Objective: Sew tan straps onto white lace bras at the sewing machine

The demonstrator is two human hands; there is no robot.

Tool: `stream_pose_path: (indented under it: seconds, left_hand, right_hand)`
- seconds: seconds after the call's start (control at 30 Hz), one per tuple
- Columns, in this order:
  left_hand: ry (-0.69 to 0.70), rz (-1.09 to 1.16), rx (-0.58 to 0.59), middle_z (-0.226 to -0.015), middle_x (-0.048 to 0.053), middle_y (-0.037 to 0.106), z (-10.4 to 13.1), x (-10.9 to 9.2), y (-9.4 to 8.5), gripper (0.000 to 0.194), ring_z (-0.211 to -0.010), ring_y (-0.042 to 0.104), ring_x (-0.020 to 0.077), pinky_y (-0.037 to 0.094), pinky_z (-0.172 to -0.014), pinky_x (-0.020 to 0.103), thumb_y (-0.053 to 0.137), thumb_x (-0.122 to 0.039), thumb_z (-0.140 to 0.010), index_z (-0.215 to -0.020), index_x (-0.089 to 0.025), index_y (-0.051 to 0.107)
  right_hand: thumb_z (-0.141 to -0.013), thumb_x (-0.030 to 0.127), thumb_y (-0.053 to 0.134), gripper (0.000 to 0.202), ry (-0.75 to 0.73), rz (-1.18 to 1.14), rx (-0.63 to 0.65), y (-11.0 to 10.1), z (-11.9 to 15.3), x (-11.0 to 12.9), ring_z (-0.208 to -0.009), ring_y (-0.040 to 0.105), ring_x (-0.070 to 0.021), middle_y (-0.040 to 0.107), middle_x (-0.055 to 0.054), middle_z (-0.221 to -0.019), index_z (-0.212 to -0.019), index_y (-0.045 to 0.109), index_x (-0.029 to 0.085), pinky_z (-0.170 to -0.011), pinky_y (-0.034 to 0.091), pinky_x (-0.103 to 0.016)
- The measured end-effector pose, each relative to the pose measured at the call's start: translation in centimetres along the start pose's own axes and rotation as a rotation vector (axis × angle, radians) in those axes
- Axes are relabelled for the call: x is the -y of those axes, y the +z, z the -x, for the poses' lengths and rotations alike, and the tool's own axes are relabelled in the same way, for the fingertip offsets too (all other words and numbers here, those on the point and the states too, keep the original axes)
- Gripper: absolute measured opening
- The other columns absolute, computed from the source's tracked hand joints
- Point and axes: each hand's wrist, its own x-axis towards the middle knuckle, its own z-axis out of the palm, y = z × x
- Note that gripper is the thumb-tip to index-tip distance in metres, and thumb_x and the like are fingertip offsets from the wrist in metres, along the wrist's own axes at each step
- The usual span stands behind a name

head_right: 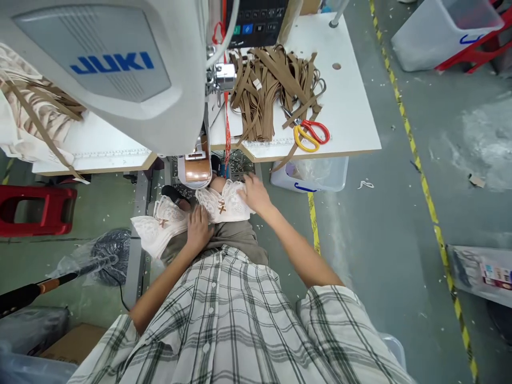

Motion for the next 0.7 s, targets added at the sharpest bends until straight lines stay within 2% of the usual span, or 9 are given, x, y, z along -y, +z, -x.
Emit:
stream_pose_path:
  seconds: [0.03, 0.1, 0.17, 0.27, 0.33, 0.4, 0.5, 0.6, 0.7]
  left_hand:
    - [-0.013, 0.013, 0.02, -0.153, 0.031, 0.037, 0.1, -0.5, 1.0, 0.074, -0.144, 0.036, 0.0397, 0.029, -0.116, 0.057, 0.058, -0.021, -0.082, -0.149, 0.001, 0.033]
    - [-0.026, 0.04, 0.057, -0.147, 0.033, 0.044, -0.1, -0.8, 1.8, 0.073, -0.136, 0.046, 0.0383, 0.041, -0.108, 0.05, 0.057, -0.018, -0.081, -0.147, 0.004, 0.033]
    - [-0.028, 0.058, 0.072, -0.142, 0.027, 0.051, -0.5, 0.0, 0.9, 0.068, -0.13, 0.053, 0.0333, 0.046, -0.104, 0.044, 0.056, -0.016, -0.08, -0.144, -0.002, 0.04]
    - [-0.124, 0.036, 0.017, -0.136, 0.017, 0.057, 0.0, 3.7, -3.3, 0.049, -0.126, 0.055, 0.0264, 0.045, -0.104, 0.039, 0.051, -0.024, -0.089, -0.137, -0.014, 0.05]
    - [-0.309, -0.027, -0.052, -0.127, 0.02, 0.06, 1.5, 7.6, -6.7, 0.042, -0.121, 0.057, 0.0281, 0.045, -0.1, 0.041, 0.038, -0.033, -0.097, -0.13, -0.012, 0.054]
    - [-0.517, -0.106, -0.081, -0.112, 0.025, 0.064, 3.8, 11.2, -9.4, 0.048, -0.11, 0.061, 0.0331, 0.048, -0.09, 0.044, 0.029, -0.039, -0.1, -0.117, -0.006, 0.06]
    - [-0.687, -0.166, -0.011, -0.081, 0.019, 0.067, 7.0, 14.2, -11.4, 0.047, -0.084, 0.066, 0.0311, 0.047, -0.071, 0.035, 0.039, -0.046, -0.096, -0.088, -0.01, 0.068]
    - [-0.672, -0.18, 0.043, -0.072, 0.015, 0.067, 8.2, 12.6, -11.8, 0.043, -0.071, 0.064, 0.025, 0.039, -0.062, 0.029, 0.039, -0.04, -0.096, -0.073, -0.015, 0.066]
    - [-0.506, -0.163, 0.026, -0.071, 0.012, 0.065, 8.1, 7.3, -13.1, 0.046, -0.068, 0.061, 0.0217, 0.034, -0.061, 0.029, 0.033, -0.038, -0.098, -0.069, -0.017, 0.062]
  right_hand:
    - [-0.085, 0.049, 0.062, 0.078, -0.074, 0.025, -0.005, 1.0, 0.1, 1.0, -0.144, 0.033, -0.0408, 0.032, -0.027, -0.155, -0.147, 0.039, 0.008, -0.115, 0.031, -0.059]
    - [-0.072, 0.056, 0.075, 0.098, -0.276, 0.098, 0.092, 2.8, 0.5, 3.0, -0.149, 0.022, -0.0421, 0.024, -0.023, -0.161, -0.151, 0.035, 0.014, -0.119, 0.022, -0.061]
    - [-0.064, 0.05, 0.083, 0.107, -0.415, 0.173, 0.251, 4.1, 0.9, 4.1, -0.149, 0.02, -0.0427, 0.023, -0.02, -0.162, -0.153, 0.033, 0.02, -0.119, 0.017, -0.063]
    - [-0.069, 0.037, 0.079, 0.096, -0.42, 0.215, 0.329, 4.9, 1.0, 3.8, -0.147, 0.029, -0.0371, 0.033, -0.017, -0.159, -0.153, 0.035, 0.02, -0.12, 0.019, -0.057]
    - [-0.073, 0.037, 0.074, 0.089, -0.392, 0.193, 0.297, 4.9, 1.1, 2.9, -0.144, 0.033, -0.0342, 0.037, -0.017, -0.157, -0.151, 0.037, 0.018, -0.121, 0.02, -0.053]
    - [-0.076, 0.04, 0.071, 0.086, -0.394, 0.168, 0.298, 4.8, 1.2, 2.5, -0.145, 0.033, -0.0339, 0.037, -0.017, -0.157, -0.151, 0.036, 0.018, -0.121, 0.018, -0.053]
    - [-0.079, 0.049, 0.068, 0.087, -0.384, 0.103, 0.35, 4.8, 1.3, 4.1, -0.147, 0.028, -0.0377, 0.031, -0.019, -0.159, -0.153, 0.032, 0.018, -0.12, 0.019, -0.058]
    - [-0.08, 0.059, 0.066, 0.09, -0.359, -0.082, 0.291, 4.7, 1.4, 8.4, -0.147, 0.027, -0.0378, 0.029, -0.02, -0.159, -0.152, 0.032, 0.017, -0.118, 0.026, -0.055]
    - [-0.077, 0.067, 0.067, 0.093, -0.489, -0.261, 0.315, 3.7, 1.4, 13.5, -0.14, 0.038, -0.0343, 0.037, -0.022, -0.154, -0.147, 0.038, 0.013, -0.112, 0.036, -0.047]
